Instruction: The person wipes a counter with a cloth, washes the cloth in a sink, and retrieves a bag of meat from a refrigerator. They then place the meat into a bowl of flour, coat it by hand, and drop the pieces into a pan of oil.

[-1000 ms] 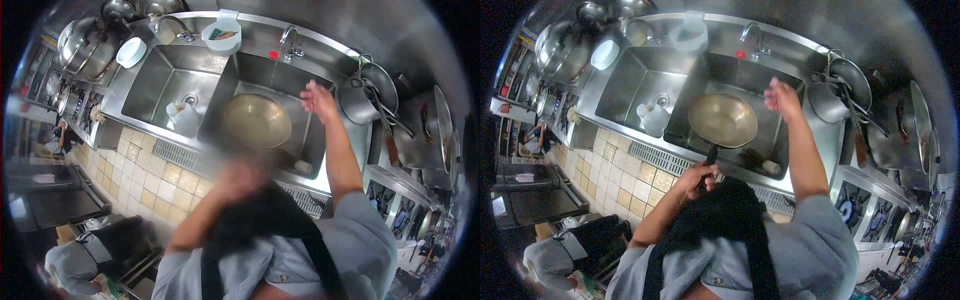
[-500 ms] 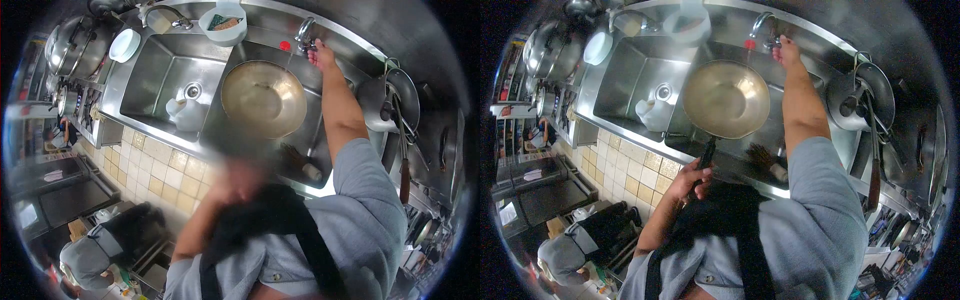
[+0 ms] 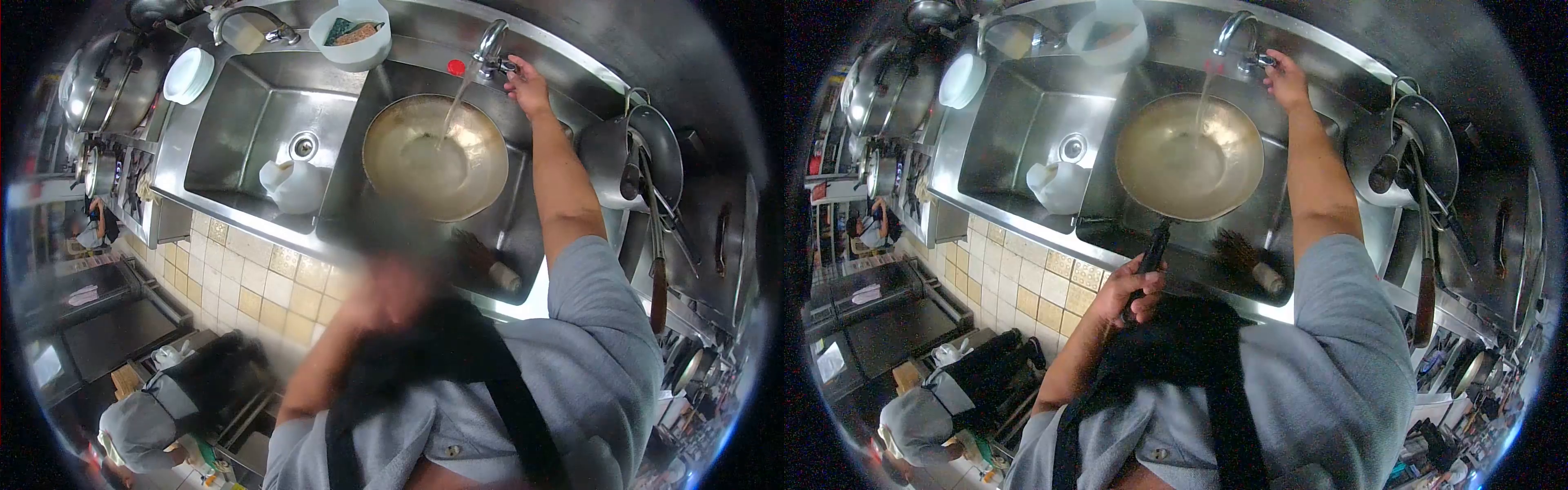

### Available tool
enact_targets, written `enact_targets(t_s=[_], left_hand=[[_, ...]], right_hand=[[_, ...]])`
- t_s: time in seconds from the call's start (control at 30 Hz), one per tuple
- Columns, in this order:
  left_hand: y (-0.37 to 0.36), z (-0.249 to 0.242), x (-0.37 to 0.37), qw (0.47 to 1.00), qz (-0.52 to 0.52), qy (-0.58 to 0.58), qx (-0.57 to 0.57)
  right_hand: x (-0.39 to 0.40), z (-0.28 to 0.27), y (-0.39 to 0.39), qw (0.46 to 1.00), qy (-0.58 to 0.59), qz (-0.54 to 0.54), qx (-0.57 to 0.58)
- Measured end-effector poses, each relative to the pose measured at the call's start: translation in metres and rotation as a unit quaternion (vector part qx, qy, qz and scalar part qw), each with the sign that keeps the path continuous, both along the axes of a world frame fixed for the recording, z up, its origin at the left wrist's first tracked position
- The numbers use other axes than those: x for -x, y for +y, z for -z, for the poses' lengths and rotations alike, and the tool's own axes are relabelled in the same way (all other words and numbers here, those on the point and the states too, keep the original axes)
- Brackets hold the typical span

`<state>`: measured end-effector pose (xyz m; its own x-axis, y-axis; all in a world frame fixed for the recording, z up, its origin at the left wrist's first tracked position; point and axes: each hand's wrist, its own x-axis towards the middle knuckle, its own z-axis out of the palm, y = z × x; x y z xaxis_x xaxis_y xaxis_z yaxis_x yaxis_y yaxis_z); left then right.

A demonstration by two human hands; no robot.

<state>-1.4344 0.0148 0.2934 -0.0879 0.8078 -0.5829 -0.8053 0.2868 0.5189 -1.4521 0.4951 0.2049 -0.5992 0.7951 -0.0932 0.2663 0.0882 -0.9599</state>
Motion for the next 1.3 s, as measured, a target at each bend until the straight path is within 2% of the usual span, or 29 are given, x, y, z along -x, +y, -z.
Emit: enact_targets(t_s=[0.07, 0.13, 0.27, 0.33, 0.57, 0.63, 0.67, 0.73, 0.77, 0.83, 0.97, 1.03, 1.07, 1.13, 1.17, 1.23, 1.3], left_hand=[[-0.002, 0.006, -0.003, 1.0, -0.001, -0.006, -0.012], [-0.005, 0.012, -0.008, 0.993, -0.074, -0.067, -0.065], [0.0, 0.0, -0.004, 1.0, -0.009, 0.006, 0.023], [-0.002, 0.004, -0.009, 0.994, -0.068, -0.054, -0.071], [-0.002, -0.002, -0.009, 0.993, -0.077, -0.038, -0.08], [0.003, -0.021, -0.005, 0.998, -0.043, -0.033, 0.029], [0.0, -0.014, -0.007, 0.998, -0.044, -0.031, 0.029], [-0.006, 0.001, -0.011, 0.996, -0.061, -0.015, -0.062], [-0.009, 0.006, -0.011, 0.996, -0.06, -0.014, -0.061], [-0.007, 0.006, -0.01, 0.995, -0.053, -0.023, -0.087], [-0.004, 0.002, -0.012, 0.995, -0.058, -0.043, -0.076], [-0.001, -0.006, -0.013, 0.989, -0.101, -0.097, -0.049], [0.001, -0.01, -0.011, 0.99, -0.093, -0.099, -0.048], [0.001, -0.016, -0.004, 0.999, 0.004, 0.041, -0.009], [-0.003, -0.01, -0.002, 0.999, 0.017, 0.039, -0.011], [-0.014, 0.009, 0.003, 0.999, -0.023, -0.043, 0.026], [-0.018, 0.008, 0.004, 0.999, -0.012, -0.035, -0.015]], right_hand=[[-0.001, -0.002, -0.002, 1.0, -0.002, 0.001, 0.004], [0.0, -0.002, -0.003, 1.0, 0.003, 0.001, 0.009], [0.0, -0.005, -0.006, 1.0, 0.015, -0.002, 0.016], [-0.001, -0.003, -0.004, 0.999, 0.025, 0.0, 0.036], [0.004, -0.001, -0.003, 1.0, 0.02, 0.006, 0.017], [0.006, 0.0, 0.0, 1.0, 0.009, 0.011, 0.027], [0.006, 0.0, 0.003, 1.0, 0.01, 0.011, 0.027], [0.007, -0.003, 0.011, 0.991, 0.01, 0.03, 0.133], [0.011, -0.003, 0.016, 0.991, 0.011, 0.031, 0.134], [0.02, -0.002, 0.026, 0.974, -0.053, 0.055, 0.212], [0.022, -0.005, 0.02, 0.962, -0.069, 0.09, 0.247], [0.014, 0.0, 0.01, 0.965, 0.008, 0.089, 0.246], [0.007, 0.001, 0.005, 0.964, 0.009, 0.098, 0.245], [-0.016, -0.003, -0.016, 0.978, 0.017, 0.093, 0.185], [-0.032, -0.007, -0.028, 0.977, 0.024, 0.098, 0.187], [-0.073, -0.02, -0.059, 0.98, 0.033, 0.098, 0.172], [-0.118, -0.029, -0.094, 0.981, 0.039, 0.105, 0.156]])
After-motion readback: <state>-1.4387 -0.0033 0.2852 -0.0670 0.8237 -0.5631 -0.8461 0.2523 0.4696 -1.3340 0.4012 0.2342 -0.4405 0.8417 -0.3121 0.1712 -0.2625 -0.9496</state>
